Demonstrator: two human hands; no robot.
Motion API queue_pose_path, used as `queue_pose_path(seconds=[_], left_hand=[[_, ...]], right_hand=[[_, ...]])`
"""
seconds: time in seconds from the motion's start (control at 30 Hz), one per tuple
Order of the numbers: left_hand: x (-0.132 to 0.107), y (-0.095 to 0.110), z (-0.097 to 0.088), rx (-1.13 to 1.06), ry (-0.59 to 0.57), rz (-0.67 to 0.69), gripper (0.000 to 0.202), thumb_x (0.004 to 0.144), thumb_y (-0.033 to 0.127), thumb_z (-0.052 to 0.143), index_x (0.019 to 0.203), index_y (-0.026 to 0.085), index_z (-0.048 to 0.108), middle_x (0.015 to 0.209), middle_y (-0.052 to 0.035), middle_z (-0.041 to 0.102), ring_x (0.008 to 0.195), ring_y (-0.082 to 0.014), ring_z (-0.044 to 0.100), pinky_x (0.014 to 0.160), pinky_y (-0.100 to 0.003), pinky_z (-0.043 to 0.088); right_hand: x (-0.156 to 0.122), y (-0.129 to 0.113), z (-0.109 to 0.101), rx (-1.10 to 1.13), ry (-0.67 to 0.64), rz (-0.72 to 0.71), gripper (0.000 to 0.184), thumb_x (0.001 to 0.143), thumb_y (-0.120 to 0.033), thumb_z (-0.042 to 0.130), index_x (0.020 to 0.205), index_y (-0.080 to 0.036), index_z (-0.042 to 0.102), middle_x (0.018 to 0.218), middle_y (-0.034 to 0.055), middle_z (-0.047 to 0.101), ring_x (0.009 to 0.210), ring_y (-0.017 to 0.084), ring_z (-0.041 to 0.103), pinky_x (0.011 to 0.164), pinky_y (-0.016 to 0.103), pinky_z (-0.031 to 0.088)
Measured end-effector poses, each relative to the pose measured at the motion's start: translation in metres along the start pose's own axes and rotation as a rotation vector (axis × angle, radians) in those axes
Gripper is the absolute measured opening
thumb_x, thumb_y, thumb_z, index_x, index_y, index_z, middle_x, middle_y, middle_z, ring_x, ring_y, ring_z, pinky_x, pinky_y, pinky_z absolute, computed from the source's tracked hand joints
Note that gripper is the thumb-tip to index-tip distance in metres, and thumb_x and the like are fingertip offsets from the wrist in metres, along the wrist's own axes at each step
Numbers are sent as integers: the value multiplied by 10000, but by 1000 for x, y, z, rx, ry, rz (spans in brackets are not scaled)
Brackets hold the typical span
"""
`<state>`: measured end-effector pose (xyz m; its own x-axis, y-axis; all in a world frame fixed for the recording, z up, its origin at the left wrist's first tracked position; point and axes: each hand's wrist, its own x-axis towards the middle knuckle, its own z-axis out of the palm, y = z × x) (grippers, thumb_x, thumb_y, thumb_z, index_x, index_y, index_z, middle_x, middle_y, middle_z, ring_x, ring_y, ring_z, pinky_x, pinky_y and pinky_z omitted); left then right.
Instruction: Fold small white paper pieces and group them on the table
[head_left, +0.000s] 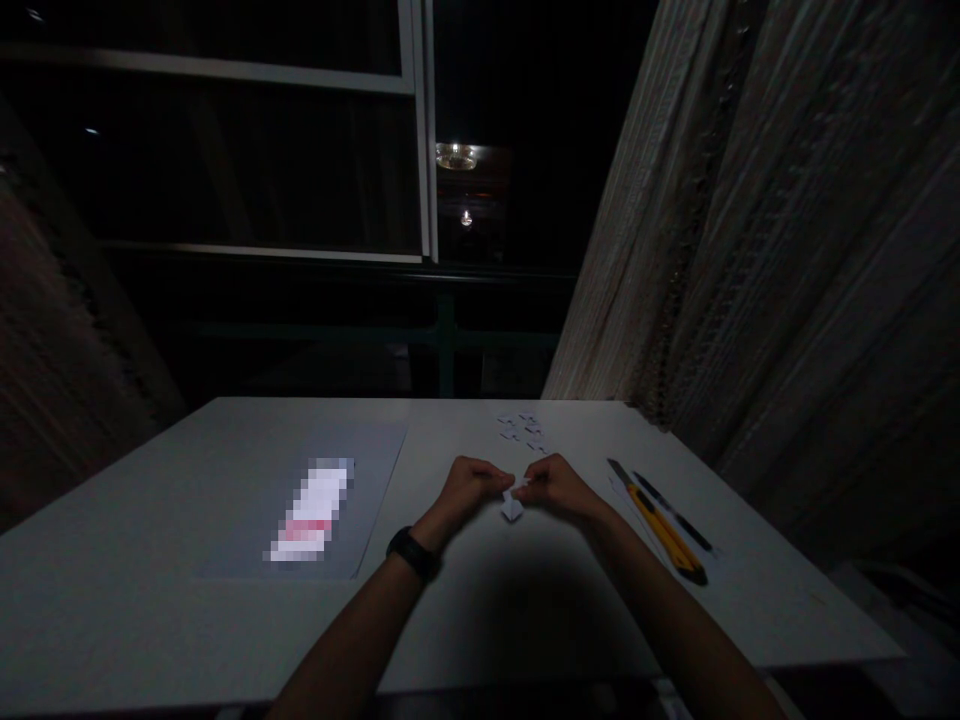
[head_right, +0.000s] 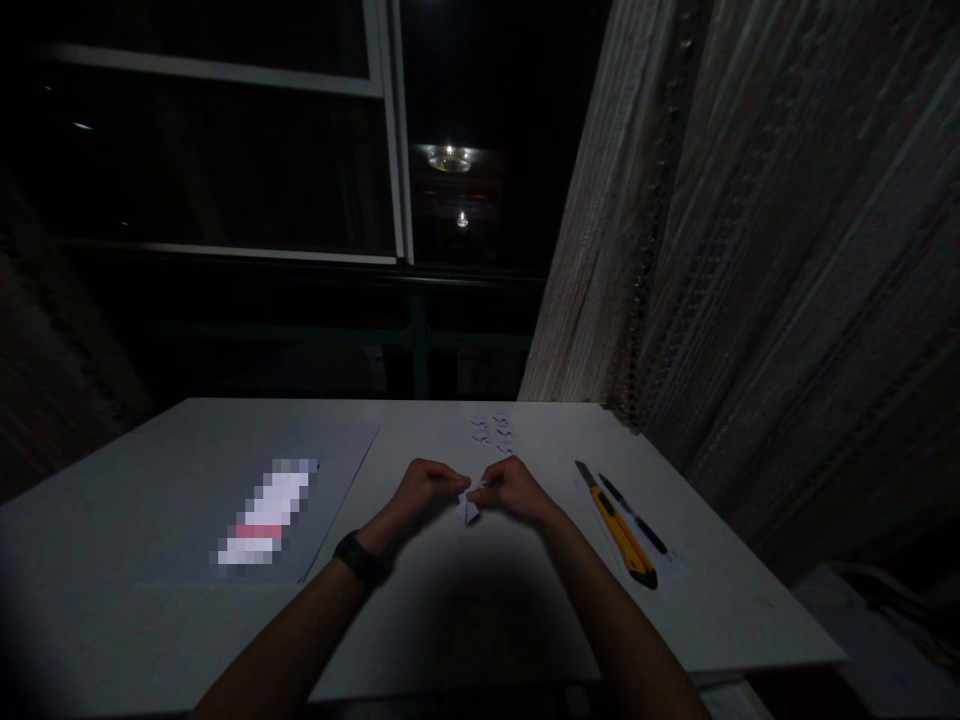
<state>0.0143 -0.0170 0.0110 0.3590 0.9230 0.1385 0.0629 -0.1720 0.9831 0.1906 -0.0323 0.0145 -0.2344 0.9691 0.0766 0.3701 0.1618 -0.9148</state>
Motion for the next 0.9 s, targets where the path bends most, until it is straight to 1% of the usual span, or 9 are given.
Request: queue_pose_path(seconds=[0.07,0.17,0.3,0.4,0.5,0.6,0.73,0.9], left_hand=[[1,-2,0,51,8,15,329,621,415,642,562,92,656,489,-16,559,479,-94,461,473,-215,338],[3,-6,1,180,79,49,394,654,473,595,562,93,649,473,-5,531,466,-89,432,450,-211,301],[2,-8,4,320,153,118,422,706,498,528,613,108,661,505,-13,556,503,-108,468,470,-217,314],[0,-5,5,348,182,159,420,740,494,481,652,122,654,538,-15,577,530,-117,497,495,-218,337],[-1,-1,4,331,167,162,427,756,499,453,675,124,641,578,-20,592,556,-122,512,514,-218,352],[0,1,4,314,118,166,435,758,511,443,694,122,627,601,-17,589,569,-120,507,520,-215,351],[0,-2,4,361,42,181,438,772,504,422,628,126,590,536,7,520,530,-107,459,498,-211,317],[-1,-3,4,464,54,253,383,801,444,411,619,137,550,540,10,500,546,-106,446,508,-214,294]], right_hand=[[0,1,0,11,-7,-1,276,511,-365,720,492,-125,584,441,-41,492,447,82,418,438,207,297],[2,1,1,5,-12,-4,279,517,-362,723,499,-121,583,435,-43,485,436,75,404,429,202,283],[2,0,3,28,-26,-28,260,549,-355,713,563,-117,609,476,-28,530,456,84,441,449,203,313],[2,-2,4,62,-26,-53,287,608,-397,672,596,-115,621,520,-3,576,485,99,481,481,214,349],[3,-2,3,71,-7,-71,332,648,-440,632,575,-117,614,529,10,589,497,107,495,490,220,360],[4,-1,3,47,19,-90,348,647,-451,630,539,-120,604,491,2,563,474,103,474,475,221,347],[4,0,3,52,15,-128,350,665,-447,611,523,-128,605,483,0,557,479,107,473,495,230,355],[4,-2,5,81,-6,-131,327,678,-444,604,563,-138,616,525,1,587,509,117,504,522,233,378]])
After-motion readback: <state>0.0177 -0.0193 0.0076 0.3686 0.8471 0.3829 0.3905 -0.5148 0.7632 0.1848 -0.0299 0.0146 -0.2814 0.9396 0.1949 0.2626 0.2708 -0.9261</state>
